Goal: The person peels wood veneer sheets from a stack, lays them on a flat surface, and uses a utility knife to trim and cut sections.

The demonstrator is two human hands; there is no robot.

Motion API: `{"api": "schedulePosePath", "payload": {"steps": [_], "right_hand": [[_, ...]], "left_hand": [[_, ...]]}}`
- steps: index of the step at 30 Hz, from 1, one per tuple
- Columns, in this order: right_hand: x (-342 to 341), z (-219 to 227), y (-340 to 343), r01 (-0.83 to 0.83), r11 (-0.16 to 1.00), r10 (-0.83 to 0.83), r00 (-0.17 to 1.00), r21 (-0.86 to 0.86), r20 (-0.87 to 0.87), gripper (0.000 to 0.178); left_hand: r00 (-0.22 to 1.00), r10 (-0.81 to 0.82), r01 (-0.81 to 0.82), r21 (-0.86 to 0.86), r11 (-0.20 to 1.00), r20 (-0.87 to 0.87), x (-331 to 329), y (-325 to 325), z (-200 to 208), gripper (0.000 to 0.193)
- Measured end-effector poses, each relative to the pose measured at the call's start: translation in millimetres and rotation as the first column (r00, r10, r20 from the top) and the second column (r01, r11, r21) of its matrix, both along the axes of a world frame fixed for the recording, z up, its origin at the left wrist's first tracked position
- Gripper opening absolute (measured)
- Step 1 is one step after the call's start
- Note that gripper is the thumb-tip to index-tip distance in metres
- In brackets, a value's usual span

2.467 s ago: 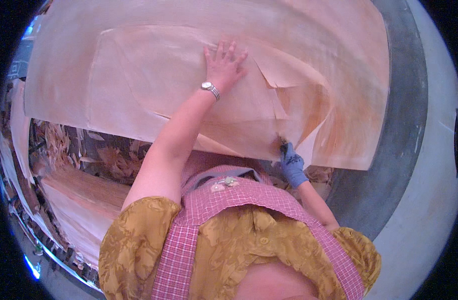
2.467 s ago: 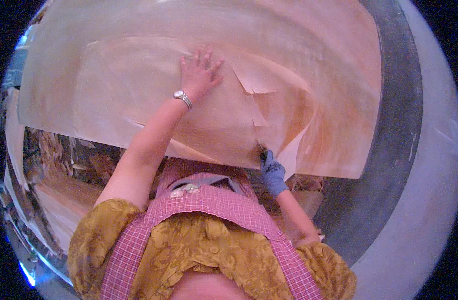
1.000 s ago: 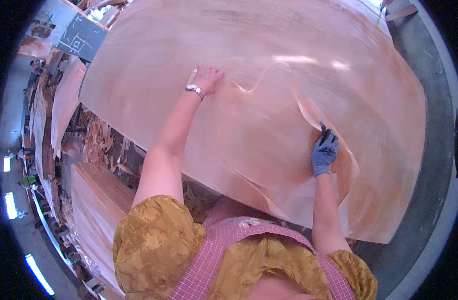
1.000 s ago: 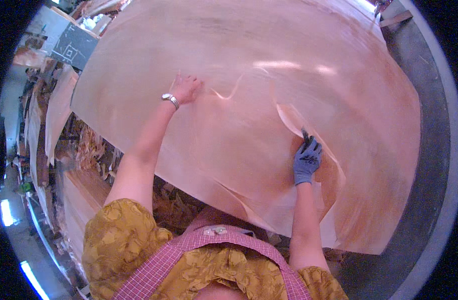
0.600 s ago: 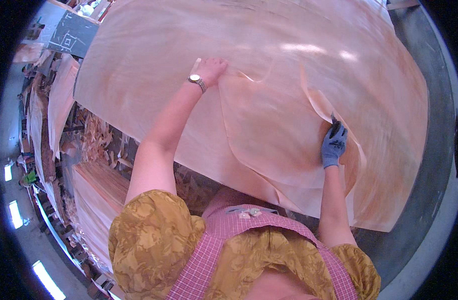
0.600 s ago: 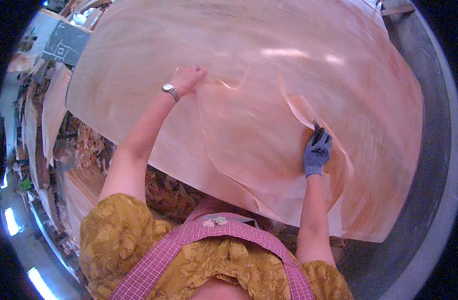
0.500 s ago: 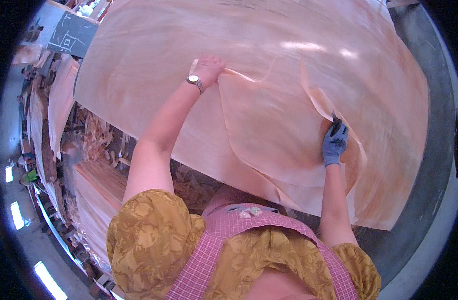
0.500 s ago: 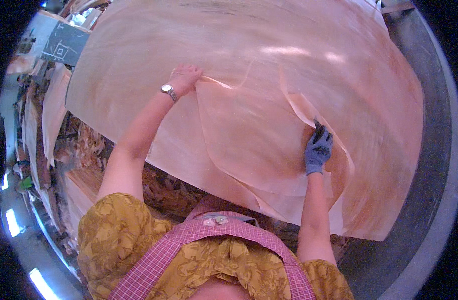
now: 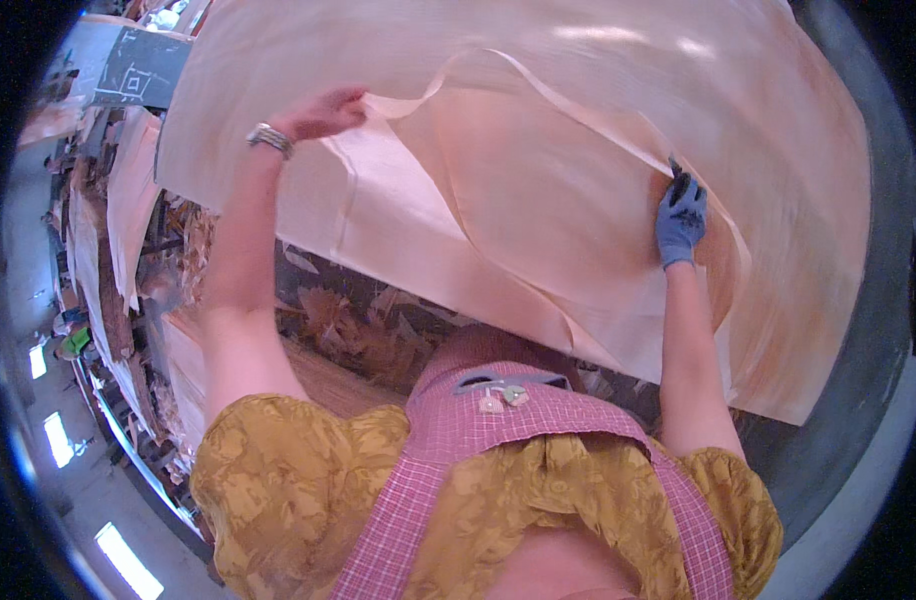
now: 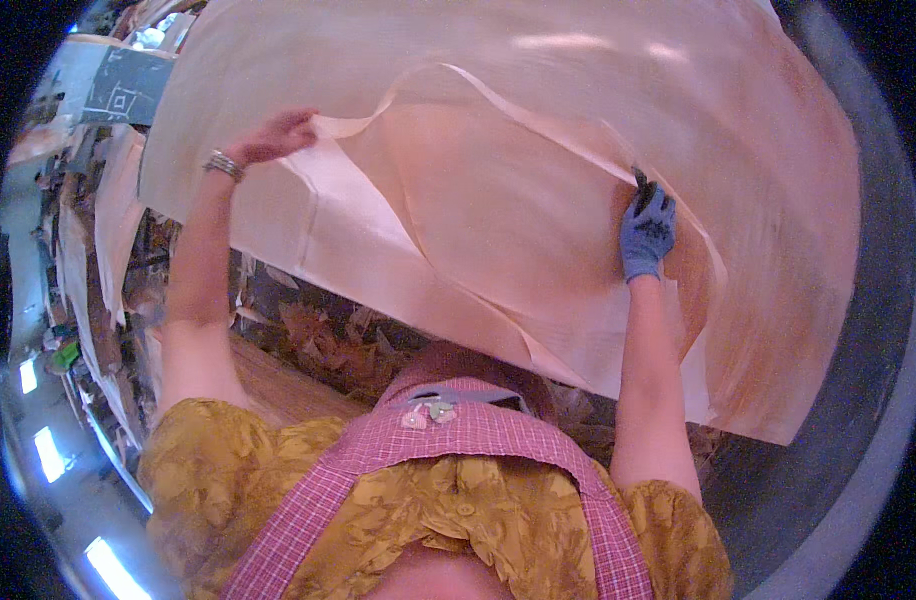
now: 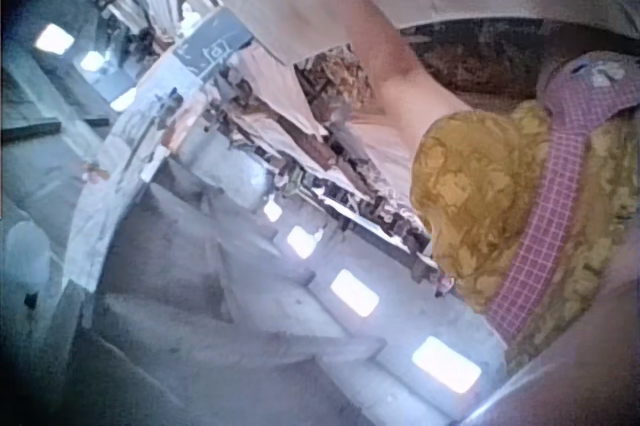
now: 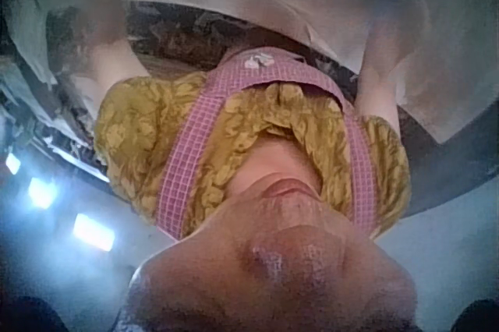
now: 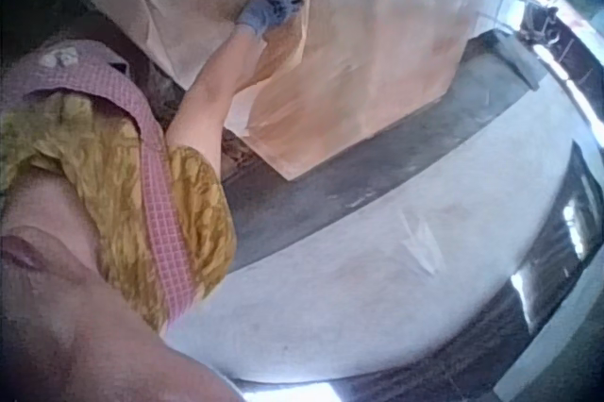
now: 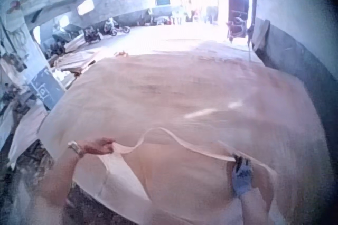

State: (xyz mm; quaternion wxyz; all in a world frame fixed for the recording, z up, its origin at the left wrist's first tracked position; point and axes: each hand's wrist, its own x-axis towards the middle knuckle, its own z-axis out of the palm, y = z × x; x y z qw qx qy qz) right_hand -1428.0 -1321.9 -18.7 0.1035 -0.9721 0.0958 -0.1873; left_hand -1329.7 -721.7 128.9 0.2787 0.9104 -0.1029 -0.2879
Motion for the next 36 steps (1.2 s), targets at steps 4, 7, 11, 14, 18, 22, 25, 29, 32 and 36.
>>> {"api": "schedulePosePath", "payload": {"steps": [4, 7, 11, 14, 18, 22, 25, 29, 32, 36], "right_hand": [[-1.5, -4.9, -3.5, 0.001, 1.0, -0.001, 1.0, 0.014, 0.001, 0.028], [-2.4, -11.9, -15.4, -0.026, 1.0, 0.027, 0.999, -0.01, 0.025, 0.027], [-6.8, 1.7, -14.4, 0.04, 0.999, -0.039, 0.999, 0.015, -0.027, 0.034], [-13.5, 10.8, -5.7, -0.079, 0.976, 0.057, 0.992, 0.204, 0.112, 0.042], [-60.8, 57.8, -2.0, -0.255, 0.835, 0.207, 0.967, 0.487, 0.151, 0.06], [-163.2, 87.0, 64.1, -0.266, 0.559, 0.558, 0.821, 0.786, -0.119, 0.068], [-202.2, 94.6, 87.0, 0.05, 0.358, 0.695, 0.652, 0.933, -0.302, 0.056], [-184.9, 154.2, 42.4, 0.27, 0.389, 0.516, 0.728, 0.88, -0.452, 0.045], [-114.1, 242.1, 1.7, 0.112, 0.821, 0.304, 0.745, 0.56, -0.594, 0.039], [65.4, 278.6, -53.0, -0.237, 0.739, 0.1, 0.964, -0.631, -0.244, 0.017]], "left_hand": [[0.997, 0.057, -0.055, 0.047, 0.997, -0.044, -29.2, -9.8, 91.4, 0.054], [0.997, -0.042, 0.037, -0.093, 0.995, -0.058, -26.8, -29.7, 156.5, 0.039], [0.958, -0.284, 0.279, 0.083, 0.957, 0.051, 8.9, -53.6, 210.1, 0.031], [0.966, -0.228, 0.19, 0.266, 0.945, 0.119, -8.9, -113.0, 277.2, 0.029], [0.94, -0.32, 0.254, 0.388, 0.886, 0.116, 8.4, -161.6, 299.8, 0.028], [0.903, -0.423, 0.388, 0.284, 0.877, 0.072, 71.1, -146.3, 289.5, 0.033], [0.853, -0.436, 0.381, 0.228, 0.896, 0.286, 109.8, -123.6, 247.7, 0.036], [0.887, -0.458, 0.46, -0.029, 0.887, 0.064, 161.5, -131.6, 205.7, 0.031], [0.897, -0.436, 0.44, -0.214, 0.872, 0.066, 225.4, -130.0, 152.0, 0.021], [0.956, -0.254, 0.295, -0.467, 0.834, 0.15, 301.8, -118.3, 105.6, 0.018]]}}
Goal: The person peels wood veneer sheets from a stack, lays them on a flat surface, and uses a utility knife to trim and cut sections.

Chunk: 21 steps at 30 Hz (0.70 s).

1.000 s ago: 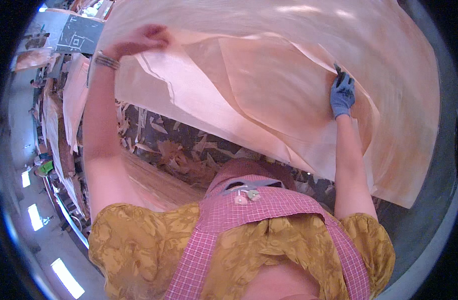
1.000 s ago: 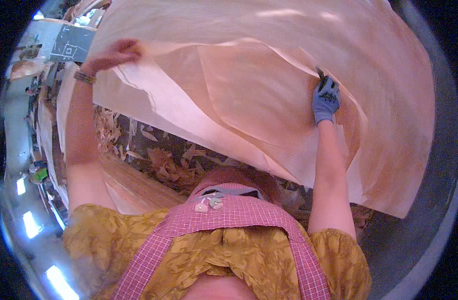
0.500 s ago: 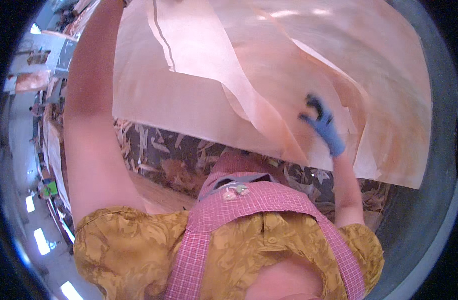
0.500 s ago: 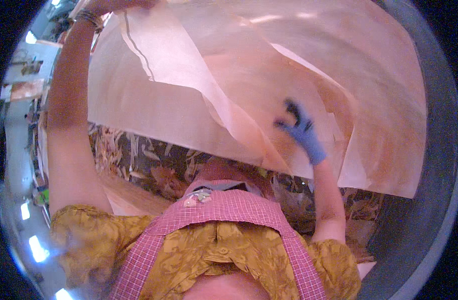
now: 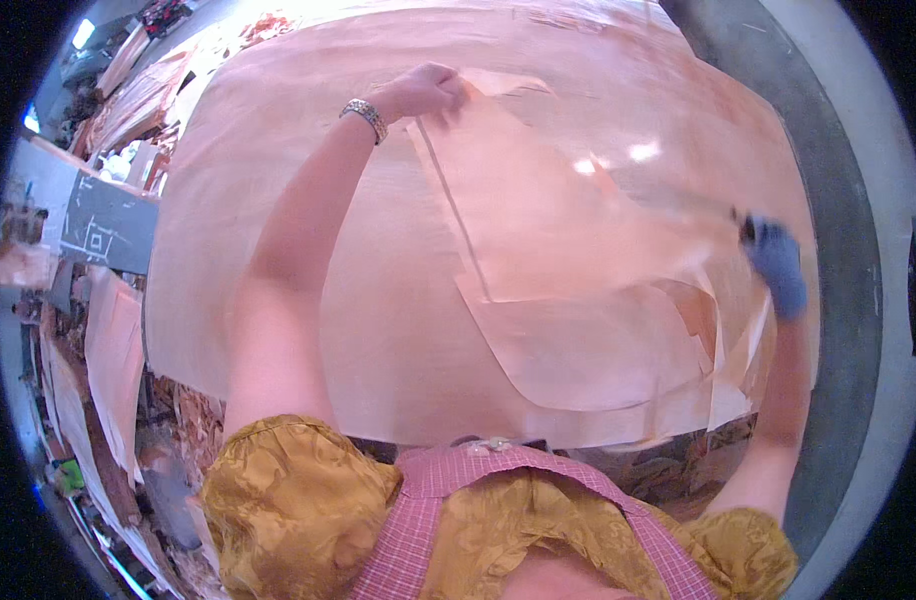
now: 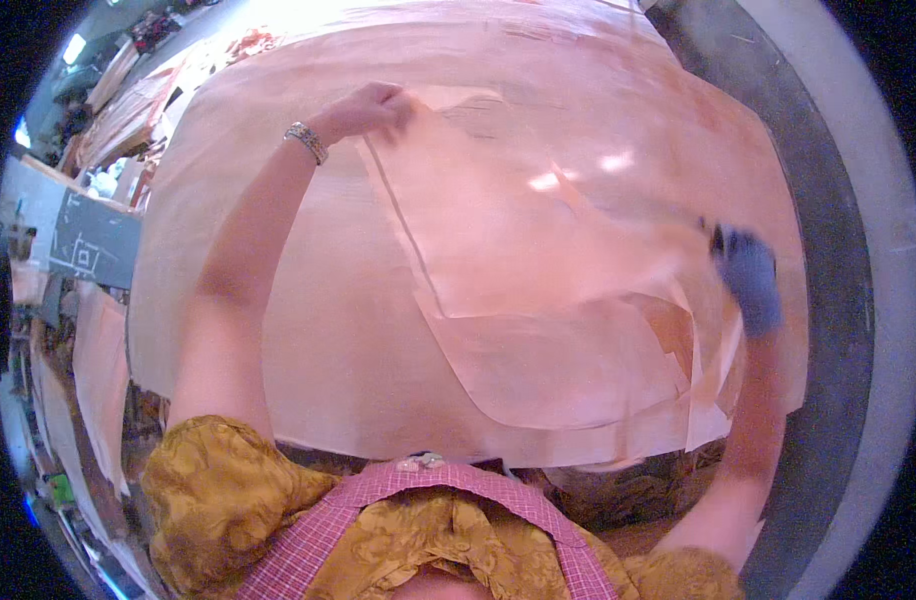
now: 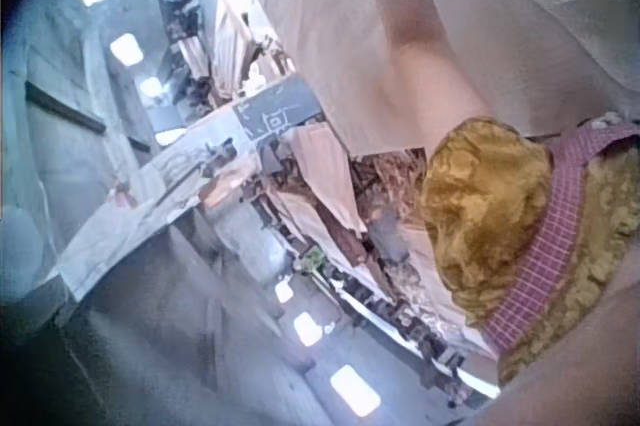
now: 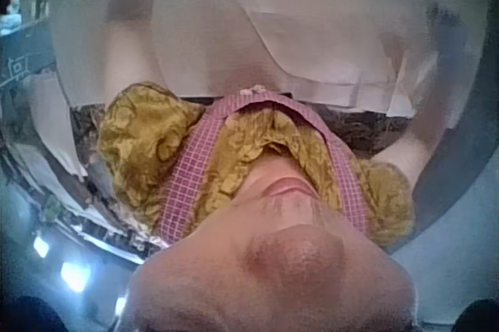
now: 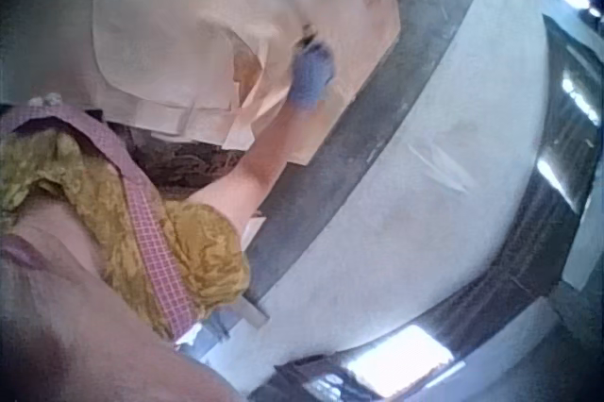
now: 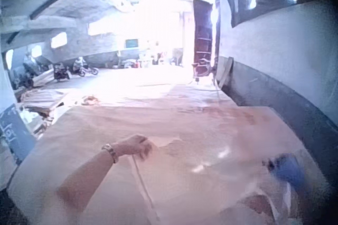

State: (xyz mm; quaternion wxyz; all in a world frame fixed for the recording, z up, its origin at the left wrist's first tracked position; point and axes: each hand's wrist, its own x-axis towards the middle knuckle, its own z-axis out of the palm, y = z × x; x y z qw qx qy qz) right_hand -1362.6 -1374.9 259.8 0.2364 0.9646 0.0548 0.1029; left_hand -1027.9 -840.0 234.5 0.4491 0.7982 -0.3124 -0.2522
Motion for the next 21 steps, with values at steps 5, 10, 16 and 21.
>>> {"api": "schedulePosePath", "payload": {"steps": [5, 10, 16, 21], "right_hand": [[273.7, 37.5, 72.0, -0.125, 0.99, 0.094, 0.926, 0.061, 0.366, 0.03], [286.4, -3.5, 181.3, -0.196, 0.974, 0.225, 0.861, -0.11, 0.456, 0.052], [68.9, -106.0, 269.1, -0.179, 0.835, 0.145, 0.984, 0.52, 0.106, 0.041], [-71.3, -140.8, 324.5, 0.027, 0.521, 0.117, 0.988, 0.853, -0.103, 0.032]], "left_hand": [[0.883, 0.422, -0.43, -0.006, 0.903, 0.207, 81.4, 42.8, -5.6, 0.016], [0.556, 0.542, -0.753, 0.106, 0.65, 0.63, 117.8, 55.7, -31.5, 0.03], [0.249, 0.515, -0.845, -0.076, 0.53, 0.82, 81.0, 53.3, -46.9, 0.054], [0.399, 0.441, -0.687, -0.057, 0.725, 0.804, -103.2, 118.7, -121.4, 0.035]]}}
